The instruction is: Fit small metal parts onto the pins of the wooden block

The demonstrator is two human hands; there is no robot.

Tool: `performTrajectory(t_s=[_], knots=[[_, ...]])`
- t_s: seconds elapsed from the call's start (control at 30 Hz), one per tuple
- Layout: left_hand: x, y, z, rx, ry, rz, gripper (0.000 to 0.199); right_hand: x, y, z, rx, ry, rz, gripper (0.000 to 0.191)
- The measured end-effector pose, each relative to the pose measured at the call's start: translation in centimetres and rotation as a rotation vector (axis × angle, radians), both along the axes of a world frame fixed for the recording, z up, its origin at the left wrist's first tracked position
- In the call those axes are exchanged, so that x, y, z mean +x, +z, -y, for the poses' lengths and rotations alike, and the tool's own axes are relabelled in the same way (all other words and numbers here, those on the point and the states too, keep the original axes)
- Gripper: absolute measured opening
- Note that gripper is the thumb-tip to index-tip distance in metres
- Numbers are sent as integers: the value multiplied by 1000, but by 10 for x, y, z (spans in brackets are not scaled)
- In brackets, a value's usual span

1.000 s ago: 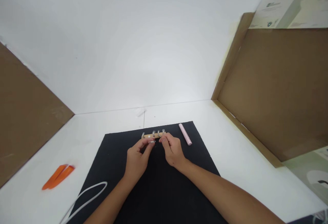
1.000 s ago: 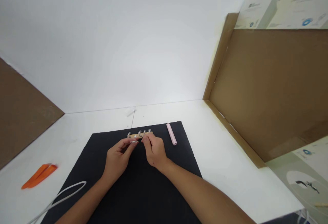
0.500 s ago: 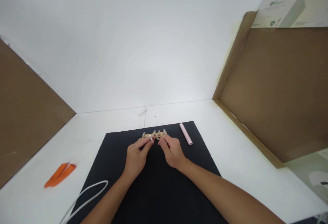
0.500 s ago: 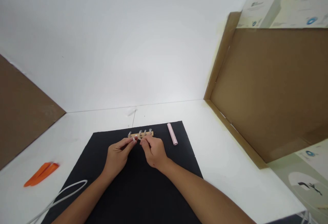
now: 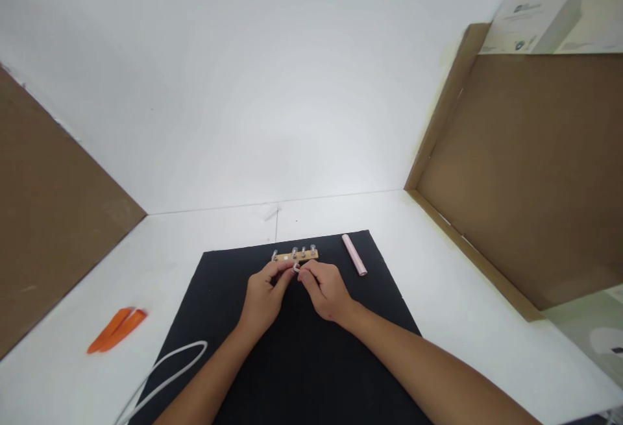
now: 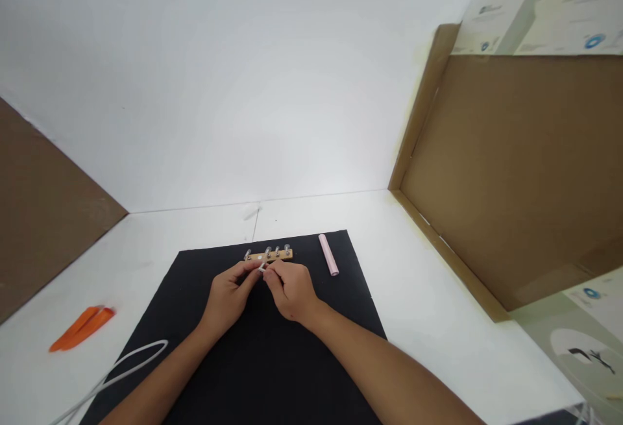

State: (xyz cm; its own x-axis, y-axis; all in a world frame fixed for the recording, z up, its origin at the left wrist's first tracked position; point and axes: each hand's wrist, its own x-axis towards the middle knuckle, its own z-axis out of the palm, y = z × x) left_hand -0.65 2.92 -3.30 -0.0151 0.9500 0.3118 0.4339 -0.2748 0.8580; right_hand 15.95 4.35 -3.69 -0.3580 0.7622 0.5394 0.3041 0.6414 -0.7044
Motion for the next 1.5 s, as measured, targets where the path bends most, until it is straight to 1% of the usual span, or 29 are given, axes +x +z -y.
performTrajectory(t_s=[0.1,0.2,0.5,0.6,0.8,0.93,1.07,1.27,1.37,1.5], knots=[[-1,-1,0,-32,0,9,22,0,0,0,5,0,12,30],[-1,-2,-1,-22,-1,4,22,0,0,0,8,-5,27,30],[2,-2,-1,-3,-22,10,20,-1,0,-4,-42,-117,-7,31],[1,-2,-1,1,-18,-4,20,-1,0,-3,-29,-104,0,32],[0,-4,-1,21,1,-18,20,0,0,0,42,-13,65,31],[0,-3,-1,29,1,-28,19,0,1,1,74,1,87,30],[0,-3,0,56,-5,-57,19,-1,0,1,70,-27,88,30],[2,0,2,95,1,-83,18,-1,-1,0,25,-138,66,33],[1,-1,2,106,14,-92,17,-1,-1,0,17,-147,68,34],[0,-4,1,129,26,-100,18,-1,0,0,51,-113,94,33]])
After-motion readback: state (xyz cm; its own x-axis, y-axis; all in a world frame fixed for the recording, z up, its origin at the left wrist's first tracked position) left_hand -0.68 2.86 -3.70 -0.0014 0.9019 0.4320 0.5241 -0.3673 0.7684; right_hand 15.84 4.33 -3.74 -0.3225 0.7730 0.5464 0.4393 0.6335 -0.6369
